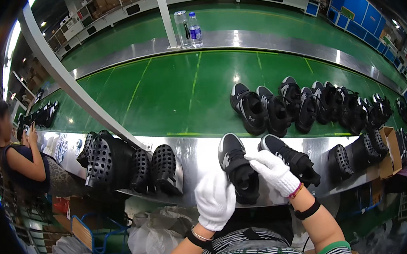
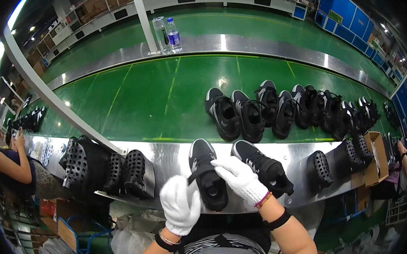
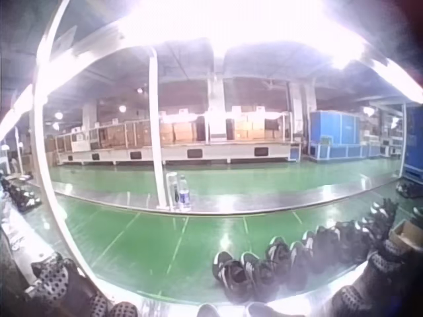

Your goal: Inspect and organize shoes on a conveyor belt and assembly line.

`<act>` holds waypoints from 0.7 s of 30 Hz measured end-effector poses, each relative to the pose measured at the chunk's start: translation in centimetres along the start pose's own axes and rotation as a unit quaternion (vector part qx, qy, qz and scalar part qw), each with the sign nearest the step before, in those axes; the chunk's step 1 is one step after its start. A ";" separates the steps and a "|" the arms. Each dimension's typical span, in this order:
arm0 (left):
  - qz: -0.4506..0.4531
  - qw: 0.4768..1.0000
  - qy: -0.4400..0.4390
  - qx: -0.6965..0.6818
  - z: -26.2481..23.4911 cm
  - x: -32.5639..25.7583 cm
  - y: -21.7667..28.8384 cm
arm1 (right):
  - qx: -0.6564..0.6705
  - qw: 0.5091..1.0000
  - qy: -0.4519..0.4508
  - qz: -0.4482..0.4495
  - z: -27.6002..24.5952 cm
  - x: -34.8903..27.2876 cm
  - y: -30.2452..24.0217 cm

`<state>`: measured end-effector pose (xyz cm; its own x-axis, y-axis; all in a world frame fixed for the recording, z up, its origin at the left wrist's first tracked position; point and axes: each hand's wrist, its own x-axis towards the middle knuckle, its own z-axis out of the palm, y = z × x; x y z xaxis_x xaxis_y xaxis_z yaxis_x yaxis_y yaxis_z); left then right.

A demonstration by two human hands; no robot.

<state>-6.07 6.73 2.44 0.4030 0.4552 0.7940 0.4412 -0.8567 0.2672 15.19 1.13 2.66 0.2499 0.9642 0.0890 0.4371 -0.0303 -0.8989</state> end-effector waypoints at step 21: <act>-0.133 0.984 -0.100 -0.062 0.0 -2.8 -0.1 | -0.277 0.945 0.064 -0.160 -2.2 -2.2 -4.8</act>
<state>-7.24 5.53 0.26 0.4413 0.6959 0.5666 0.4557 -0.7177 0.5265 14.46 -1.40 7.69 0.1158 0.9089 0.4007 0.8847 0.0890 -0.4575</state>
